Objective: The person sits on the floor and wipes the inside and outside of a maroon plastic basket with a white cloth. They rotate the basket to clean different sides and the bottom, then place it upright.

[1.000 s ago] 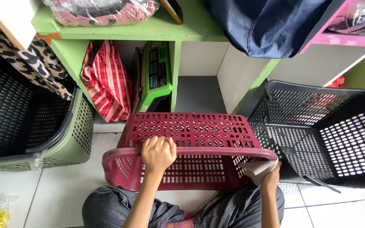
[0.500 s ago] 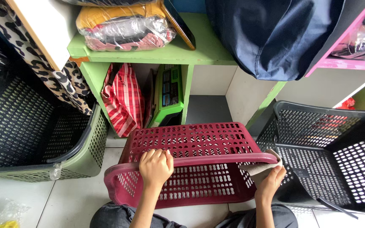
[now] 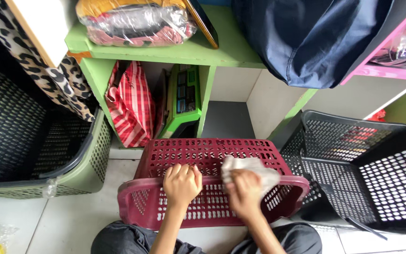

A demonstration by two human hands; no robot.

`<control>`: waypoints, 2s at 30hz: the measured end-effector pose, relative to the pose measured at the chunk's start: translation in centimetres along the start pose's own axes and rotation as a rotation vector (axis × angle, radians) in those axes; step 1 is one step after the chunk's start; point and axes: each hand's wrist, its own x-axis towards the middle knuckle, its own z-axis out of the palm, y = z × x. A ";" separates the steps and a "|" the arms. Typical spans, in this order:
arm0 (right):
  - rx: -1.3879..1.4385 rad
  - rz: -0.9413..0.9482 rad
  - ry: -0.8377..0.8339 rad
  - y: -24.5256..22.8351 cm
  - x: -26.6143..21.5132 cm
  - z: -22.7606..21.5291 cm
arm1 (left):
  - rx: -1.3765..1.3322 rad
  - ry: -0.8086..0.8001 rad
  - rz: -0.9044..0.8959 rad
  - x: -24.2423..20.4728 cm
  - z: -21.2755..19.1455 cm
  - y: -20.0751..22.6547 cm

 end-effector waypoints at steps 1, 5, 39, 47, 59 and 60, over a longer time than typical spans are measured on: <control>0.068 -0.073 -0.011 -1.9 0.3 0.5 | -0.012 0.000 0.016 0.1 -0.1 -0.1; -0.017 -0.139 -0.018 -5.1 1.3 1.4 | -0.003 -0.008 0.030 -0.2 -0.4 -0.1; 0.236 0.439 0.466 10.4 -3.7 -8.1 | 0.011 0.022 0.065 0.6 -0.9 0.5; -0.101 0.052 -0.019 -5.4 2.2 0.0 | 0.059 -0.038 0.053 0.5 -0.8 0.2; -0.230 0.101 0.098 4.2 -0.7 -1.3 | 0.039 -0.107 0.140 0.5 -1.0 0.5; -0.264 0.175 0.145 5.8 -0.7 -2.4 | 0.051 -0.095 0.140 0.6 -0.9 0.5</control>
